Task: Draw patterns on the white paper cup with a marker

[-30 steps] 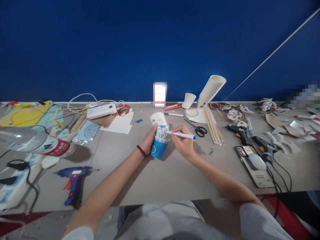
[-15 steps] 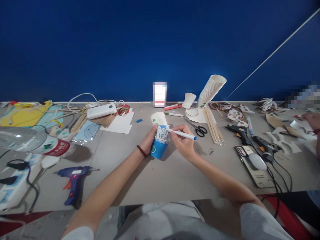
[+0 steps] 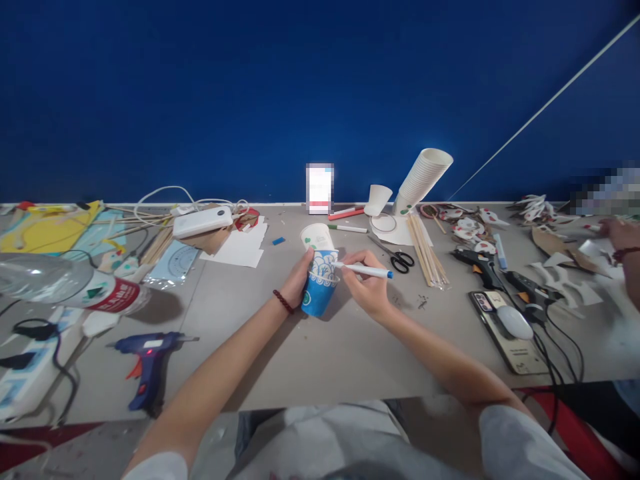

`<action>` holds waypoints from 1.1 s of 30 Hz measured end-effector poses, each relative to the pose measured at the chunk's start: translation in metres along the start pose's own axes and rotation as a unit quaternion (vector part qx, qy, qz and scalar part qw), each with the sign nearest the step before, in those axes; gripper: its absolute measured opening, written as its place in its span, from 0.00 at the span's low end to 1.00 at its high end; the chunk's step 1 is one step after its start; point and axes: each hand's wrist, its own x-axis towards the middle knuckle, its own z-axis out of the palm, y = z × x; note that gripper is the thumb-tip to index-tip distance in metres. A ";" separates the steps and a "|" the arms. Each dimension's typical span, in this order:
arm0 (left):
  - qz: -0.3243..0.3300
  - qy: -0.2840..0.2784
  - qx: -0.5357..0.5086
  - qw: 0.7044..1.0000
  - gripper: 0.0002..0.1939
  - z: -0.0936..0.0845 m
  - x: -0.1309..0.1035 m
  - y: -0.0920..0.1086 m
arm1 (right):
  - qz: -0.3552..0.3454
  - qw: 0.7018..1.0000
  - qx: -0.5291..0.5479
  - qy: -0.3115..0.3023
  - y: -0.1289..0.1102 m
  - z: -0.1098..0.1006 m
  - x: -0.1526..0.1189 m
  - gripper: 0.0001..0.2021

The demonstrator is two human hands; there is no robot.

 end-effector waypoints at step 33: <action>-0.003 0.003 -0.002 1.000 0.24 0.006 -0.004 0.003 | 0.005 1.000 -0.005 0.001 0.000 -0.001 0.000 0.02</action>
